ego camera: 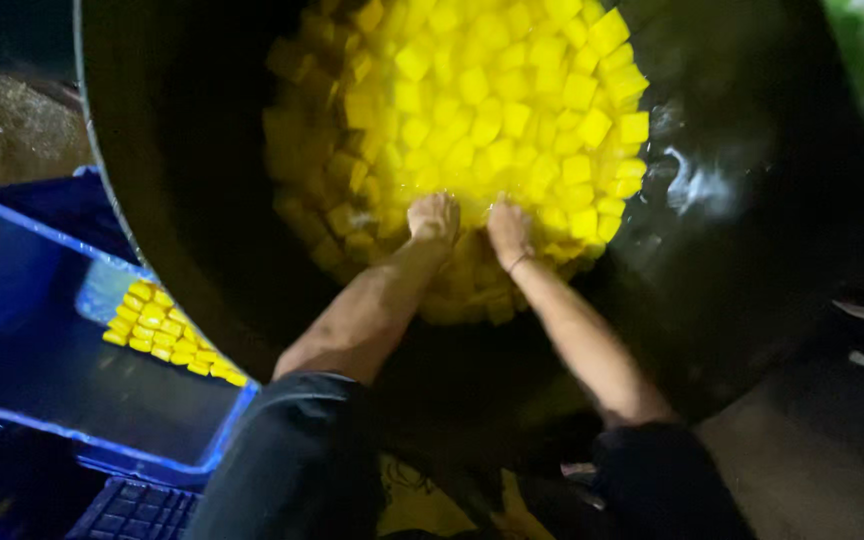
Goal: The person washes yellow tofu blocks in a large water-filled basin, rubbing and rinsing them by hand and scooping water over them with a metal bowl. The person then transfers the washed blocks one at a time into blue plastic crates, arranging them in rows.
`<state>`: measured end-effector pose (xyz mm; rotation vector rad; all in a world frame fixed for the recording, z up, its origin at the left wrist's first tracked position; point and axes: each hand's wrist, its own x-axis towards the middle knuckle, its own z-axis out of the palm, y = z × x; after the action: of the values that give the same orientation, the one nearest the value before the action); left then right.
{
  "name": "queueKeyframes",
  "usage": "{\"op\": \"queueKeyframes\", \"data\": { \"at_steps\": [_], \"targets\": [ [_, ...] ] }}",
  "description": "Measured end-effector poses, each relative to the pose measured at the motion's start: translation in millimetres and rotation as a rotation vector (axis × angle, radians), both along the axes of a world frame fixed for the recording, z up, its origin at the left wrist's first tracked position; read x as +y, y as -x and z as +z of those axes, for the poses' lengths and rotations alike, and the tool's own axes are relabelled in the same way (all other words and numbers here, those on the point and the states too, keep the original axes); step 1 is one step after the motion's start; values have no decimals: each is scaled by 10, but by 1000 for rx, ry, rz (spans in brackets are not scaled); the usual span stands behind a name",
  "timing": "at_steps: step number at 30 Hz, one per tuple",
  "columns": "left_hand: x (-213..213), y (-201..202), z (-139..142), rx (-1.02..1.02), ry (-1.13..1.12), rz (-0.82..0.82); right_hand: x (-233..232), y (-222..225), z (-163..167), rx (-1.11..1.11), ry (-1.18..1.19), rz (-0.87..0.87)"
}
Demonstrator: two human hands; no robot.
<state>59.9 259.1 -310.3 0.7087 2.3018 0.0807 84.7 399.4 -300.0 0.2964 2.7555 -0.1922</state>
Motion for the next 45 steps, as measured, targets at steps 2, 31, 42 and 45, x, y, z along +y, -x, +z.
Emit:
{"op": "queueKeyframes", "data": {
  "at_steps": [2,31,42,45],
  "targets": [
    [15,-41,-99,-31,36,13,4,36,-83,-89,108,-52],
    [-675,2430,89,-219,-903,343,568,2386,285,-34,1124,-169],
    [445,1564,-69,-1130,-1844,1731,290,1648,826,33,1176,-215],
    [602,1467,12,-1095,-1922,1901,161,1596,956,218,1053,-72]
  ]
}}
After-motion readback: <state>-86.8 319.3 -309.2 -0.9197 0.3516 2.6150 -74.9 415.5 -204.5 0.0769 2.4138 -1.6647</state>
